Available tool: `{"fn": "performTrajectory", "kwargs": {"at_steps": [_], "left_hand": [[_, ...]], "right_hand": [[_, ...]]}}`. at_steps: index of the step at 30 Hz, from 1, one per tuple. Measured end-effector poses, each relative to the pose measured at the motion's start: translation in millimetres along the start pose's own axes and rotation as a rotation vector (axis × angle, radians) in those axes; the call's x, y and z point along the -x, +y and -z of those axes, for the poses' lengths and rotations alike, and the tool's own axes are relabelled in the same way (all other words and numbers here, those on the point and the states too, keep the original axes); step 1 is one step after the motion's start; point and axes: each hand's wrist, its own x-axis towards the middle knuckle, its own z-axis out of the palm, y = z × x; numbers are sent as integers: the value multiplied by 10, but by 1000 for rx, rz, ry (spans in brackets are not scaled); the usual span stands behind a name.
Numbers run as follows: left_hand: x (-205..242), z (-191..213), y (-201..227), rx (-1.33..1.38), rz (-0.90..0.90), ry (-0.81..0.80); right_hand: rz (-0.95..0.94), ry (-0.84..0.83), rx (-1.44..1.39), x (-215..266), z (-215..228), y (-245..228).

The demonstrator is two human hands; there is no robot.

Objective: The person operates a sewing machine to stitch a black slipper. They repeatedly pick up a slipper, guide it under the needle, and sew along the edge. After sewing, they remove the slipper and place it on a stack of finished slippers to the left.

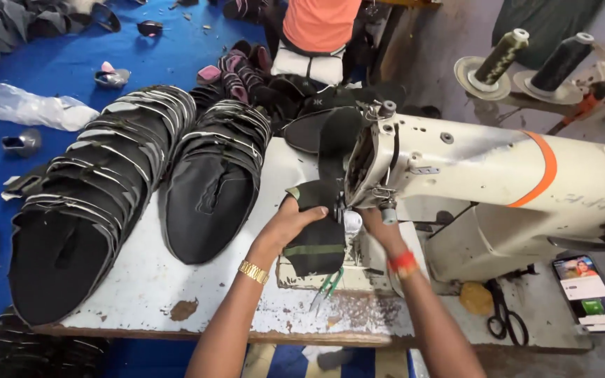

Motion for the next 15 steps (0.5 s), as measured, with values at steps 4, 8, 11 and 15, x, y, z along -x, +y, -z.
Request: {"fn": "performTrajectory", "kwargs": {"at_steps": [4, 8, 11, 15], "left_hand": [[-8, -3, -36, -16, -39, 9], [143, -104, 208, 59, 82, 57], [191, -107, 160, 28, 25, 48], [217, -104, 31, 17, -2, 69]], "right_hand": [[730, 96, 777, 1231, -622, 568], [695, 168, 939, 1723, -1078, 1373], [600, 174, 878, 1854, -1234, 1547], [616, 137, 829, 2068, -1391, 1455]]}}
